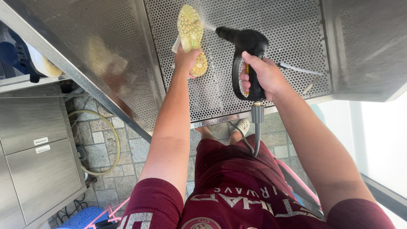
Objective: The person cleans a shoe by wiping the sole with a cloth and then spraying it with a pressurized air gun while holding it over a mesh surface.
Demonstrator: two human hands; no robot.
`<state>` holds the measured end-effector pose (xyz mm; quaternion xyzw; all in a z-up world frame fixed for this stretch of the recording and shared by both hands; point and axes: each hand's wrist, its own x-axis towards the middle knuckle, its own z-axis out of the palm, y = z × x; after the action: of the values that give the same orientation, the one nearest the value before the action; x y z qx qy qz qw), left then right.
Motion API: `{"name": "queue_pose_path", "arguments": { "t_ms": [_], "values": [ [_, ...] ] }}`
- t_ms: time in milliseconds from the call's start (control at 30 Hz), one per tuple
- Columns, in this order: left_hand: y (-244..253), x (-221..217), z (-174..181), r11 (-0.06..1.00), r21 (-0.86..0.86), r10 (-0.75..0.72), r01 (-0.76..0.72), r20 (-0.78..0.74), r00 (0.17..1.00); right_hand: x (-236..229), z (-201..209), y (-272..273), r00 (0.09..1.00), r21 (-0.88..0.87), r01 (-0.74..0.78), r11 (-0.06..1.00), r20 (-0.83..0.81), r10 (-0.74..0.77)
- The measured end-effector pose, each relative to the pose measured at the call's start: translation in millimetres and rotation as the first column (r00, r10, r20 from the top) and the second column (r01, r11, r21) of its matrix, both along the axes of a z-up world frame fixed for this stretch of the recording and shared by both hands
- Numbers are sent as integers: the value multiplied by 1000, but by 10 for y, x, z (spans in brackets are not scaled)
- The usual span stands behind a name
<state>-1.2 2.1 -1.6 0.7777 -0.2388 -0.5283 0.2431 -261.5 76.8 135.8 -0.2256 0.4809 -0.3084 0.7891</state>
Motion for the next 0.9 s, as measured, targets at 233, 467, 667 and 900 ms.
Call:
{"name": "queue_pose_path", "arguments": {
  "t_ms": [233,467,667,900],
  "values": [
    [4,-5,-37,1000,12,-7,7,8,1000,12,7,46,997,0,-64,998,46,64],
    [9,17,-65,1000,-25,-5,4,-9,1000,125,115,83,996,-49,-82,995,26,84],
    [6,10,-92,999,-50,-1,1,-4,1000,255,211,145,993,-65,-116,991,5,117],
    [50,-25,-38,999,-53,-2,7,89,996,358,260,197,991,-69,-131,989,-16,130]
  ]
}}
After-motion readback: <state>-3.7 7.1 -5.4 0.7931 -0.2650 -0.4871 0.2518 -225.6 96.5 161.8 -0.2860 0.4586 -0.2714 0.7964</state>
